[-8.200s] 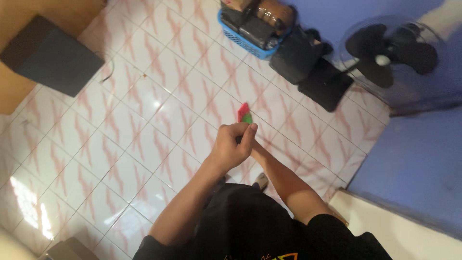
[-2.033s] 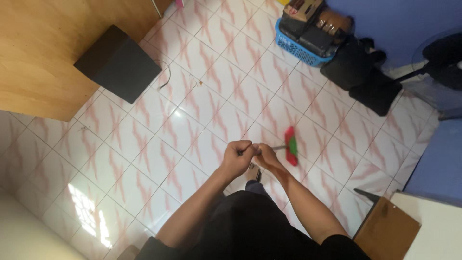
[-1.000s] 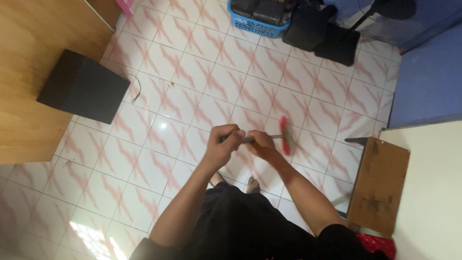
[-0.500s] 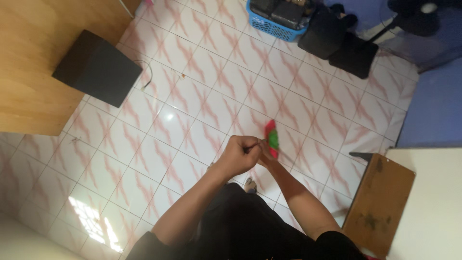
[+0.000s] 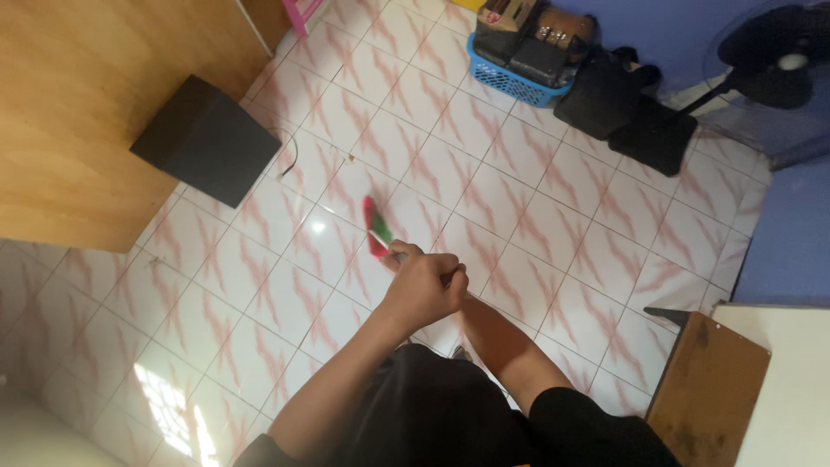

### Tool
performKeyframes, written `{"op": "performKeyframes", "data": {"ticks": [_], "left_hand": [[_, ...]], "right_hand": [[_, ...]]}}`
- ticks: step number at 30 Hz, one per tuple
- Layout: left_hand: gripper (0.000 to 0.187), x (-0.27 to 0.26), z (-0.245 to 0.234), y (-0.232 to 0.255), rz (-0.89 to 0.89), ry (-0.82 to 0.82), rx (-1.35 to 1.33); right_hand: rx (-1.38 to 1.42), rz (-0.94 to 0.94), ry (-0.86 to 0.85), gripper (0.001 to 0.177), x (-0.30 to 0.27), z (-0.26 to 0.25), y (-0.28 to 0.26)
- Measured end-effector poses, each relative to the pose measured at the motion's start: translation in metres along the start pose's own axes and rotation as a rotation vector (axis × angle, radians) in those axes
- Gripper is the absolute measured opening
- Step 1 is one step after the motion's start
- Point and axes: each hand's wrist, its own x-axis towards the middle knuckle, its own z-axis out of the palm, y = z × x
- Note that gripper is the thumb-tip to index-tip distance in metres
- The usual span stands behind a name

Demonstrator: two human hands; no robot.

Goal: The person sweeps debris from a tiled indoor floor using a red and green broom, navigating around various pieces of furniture and obstacles throughout the room.

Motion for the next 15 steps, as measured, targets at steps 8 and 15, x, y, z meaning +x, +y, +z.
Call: {"op": "performKeyframes", "data": {"ticks": [8,15], "left_hand": [[0.035,0.034,0.009,0.062,0.217,-0.198,-0.054],[0.036,0.070,0.082,0.107,0.345,-0.245,-0.190]], "right_hand": [[0.816,0.160,0.090,0.031,0.014,-0.055,-0.198],[0.451,0.471,0.421,0.038,-0.034,-0.142,-0.226]]}}
